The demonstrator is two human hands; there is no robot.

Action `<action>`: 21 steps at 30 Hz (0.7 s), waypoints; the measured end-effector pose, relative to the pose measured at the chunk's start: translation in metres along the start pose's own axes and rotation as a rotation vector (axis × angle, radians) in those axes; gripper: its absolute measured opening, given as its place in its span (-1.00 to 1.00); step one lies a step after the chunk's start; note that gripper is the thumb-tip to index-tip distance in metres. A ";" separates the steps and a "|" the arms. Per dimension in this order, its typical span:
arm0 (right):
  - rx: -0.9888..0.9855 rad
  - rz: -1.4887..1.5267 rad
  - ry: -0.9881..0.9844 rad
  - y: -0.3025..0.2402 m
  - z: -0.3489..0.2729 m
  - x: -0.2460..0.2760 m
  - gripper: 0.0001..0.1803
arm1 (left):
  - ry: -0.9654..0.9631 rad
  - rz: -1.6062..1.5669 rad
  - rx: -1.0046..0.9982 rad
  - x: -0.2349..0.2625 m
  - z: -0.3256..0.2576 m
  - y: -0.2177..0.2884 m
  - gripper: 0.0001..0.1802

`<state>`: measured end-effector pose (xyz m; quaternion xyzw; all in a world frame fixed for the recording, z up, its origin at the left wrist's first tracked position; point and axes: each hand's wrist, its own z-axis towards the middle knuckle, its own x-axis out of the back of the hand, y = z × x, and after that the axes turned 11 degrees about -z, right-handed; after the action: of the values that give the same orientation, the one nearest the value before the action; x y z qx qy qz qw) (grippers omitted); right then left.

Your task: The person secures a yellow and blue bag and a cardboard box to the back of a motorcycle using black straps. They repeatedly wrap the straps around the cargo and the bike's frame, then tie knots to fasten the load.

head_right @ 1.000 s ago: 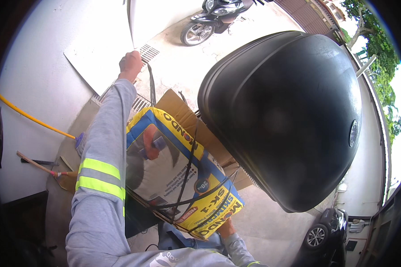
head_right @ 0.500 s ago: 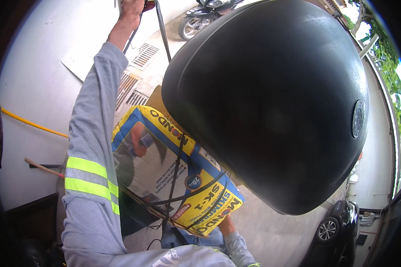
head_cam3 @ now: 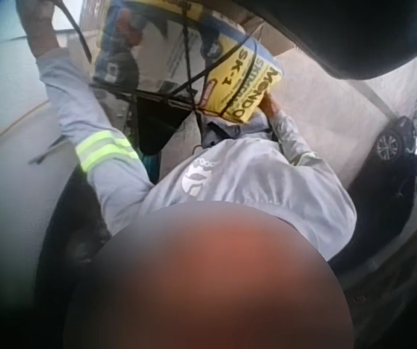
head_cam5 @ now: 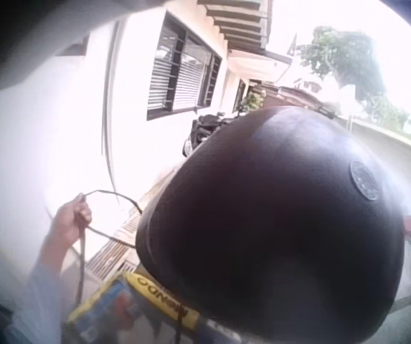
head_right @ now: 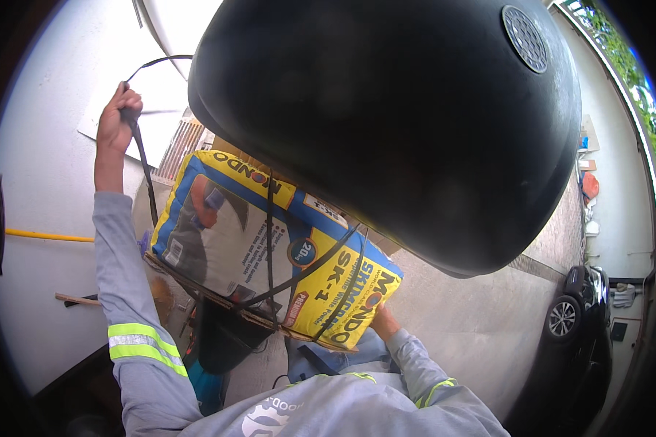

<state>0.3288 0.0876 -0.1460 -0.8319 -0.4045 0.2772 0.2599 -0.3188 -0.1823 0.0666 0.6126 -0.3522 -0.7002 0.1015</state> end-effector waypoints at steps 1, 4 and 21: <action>0.004 0.004 -0.022 0.001 0.000 0.003 -0.12 | -0.053 -0.175 -0.094 -0.010 -0.023 0.014 -0.87; 0.005 0.012 -0.102 0.006 -0.001 0.016 -0.16 | -0.271 -0.407 -0.078 -0.054 -0.104 0.039 -0.76; -0.032 0.055 -0.187 0.005 0.012 0.033 -0.12 | 0.008 2.330 0.083 -0.035 -0.323 -0.051 -0.77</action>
<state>0.3403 0.1139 -0.1660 -0.8171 -0.4083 0.3544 0.2001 0.0044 -0.2443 0.0622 -0.0764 -0.7240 -0.1693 0.6643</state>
